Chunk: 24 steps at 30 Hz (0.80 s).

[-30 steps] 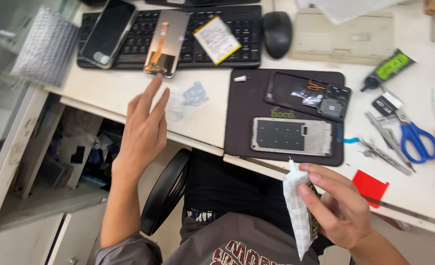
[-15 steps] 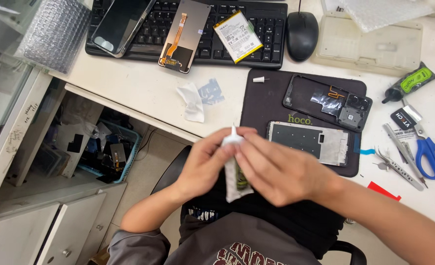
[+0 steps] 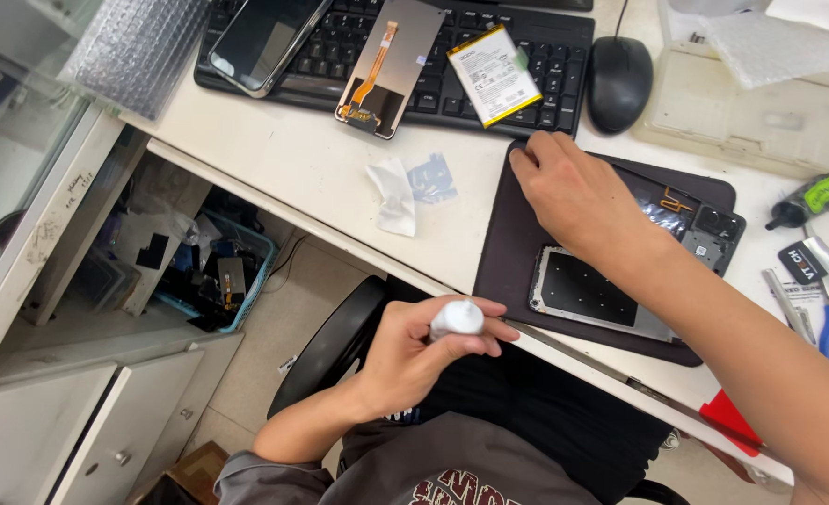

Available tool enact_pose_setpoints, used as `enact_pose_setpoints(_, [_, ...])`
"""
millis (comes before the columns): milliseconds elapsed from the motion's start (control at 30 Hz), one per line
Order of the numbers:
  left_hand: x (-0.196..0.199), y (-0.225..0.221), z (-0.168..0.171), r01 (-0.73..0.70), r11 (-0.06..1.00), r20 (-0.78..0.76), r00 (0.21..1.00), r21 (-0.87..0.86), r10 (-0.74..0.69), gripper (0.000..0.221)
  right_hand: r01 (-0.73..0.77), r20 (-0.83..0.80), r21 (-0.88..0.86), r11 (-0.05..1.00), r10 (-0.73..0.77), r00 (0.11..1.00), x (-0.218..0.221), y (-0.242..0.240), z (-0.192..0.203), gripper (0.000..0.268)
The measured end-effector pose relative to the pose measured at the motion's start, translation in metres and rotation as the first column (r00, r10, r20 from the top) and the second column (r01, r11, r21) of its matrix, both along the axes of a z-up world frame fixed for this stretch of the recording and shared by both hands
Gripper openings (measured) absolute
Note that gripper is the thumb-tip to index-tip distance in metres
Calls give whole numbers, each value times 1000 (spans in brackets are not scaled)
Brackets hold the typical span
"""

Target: The person removes a flexible ribbon cable from a smartphone screen assembly, then applies adhesive along the edges of the phone's internal metal frame. The screen is set aside, and the adhesive is applied in a continuous line around the frame perimeter.

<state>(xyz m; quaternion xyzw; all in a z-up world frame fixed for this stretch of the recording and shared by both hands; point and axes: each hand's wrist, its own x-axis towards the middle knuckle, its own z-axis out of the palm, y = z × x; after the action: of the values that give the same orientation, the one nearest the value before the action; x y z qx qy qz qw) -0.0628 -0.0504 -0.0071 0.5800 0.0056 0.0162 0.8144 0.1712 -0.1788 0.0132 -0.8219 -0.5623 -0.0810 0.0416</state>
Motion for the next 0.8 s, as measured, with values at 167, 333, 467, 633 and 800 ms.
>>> enact_pose_setpoints(167, [1, -10, 8, -37, 984, 44, 999, 176, 30, 29, -38, -298, 228, 973, 107, 949, -15, -4, 33, 24])
enact_pose_setpoints(333, [0, -12, 13, -48, 966, 137, 990, 253, 14, 29, 92, -570, 394, 914, 165, 805, -61, -39, 82, 24])
enact_pose_setpoints(467, [1, -14, 20, -11, 962, 165, 986, 274, -36, 33, 151, -708, 369, 917, 172, 685, -80, -55, 94, 27])
enact_pose_setpoints(633, [2, -18, 22, 13, 961, 166, 984, 276, -61, 33, 393, -945, 315, 864, 245, 216, -89, -59, 85, 20])
enact_pose_setpoints(800, [3, -22, 19, 4, 965, 176, 983, 261, -52, 32, 522, -986, 127, 843, 163, -24, -91, -64, 75, 18])
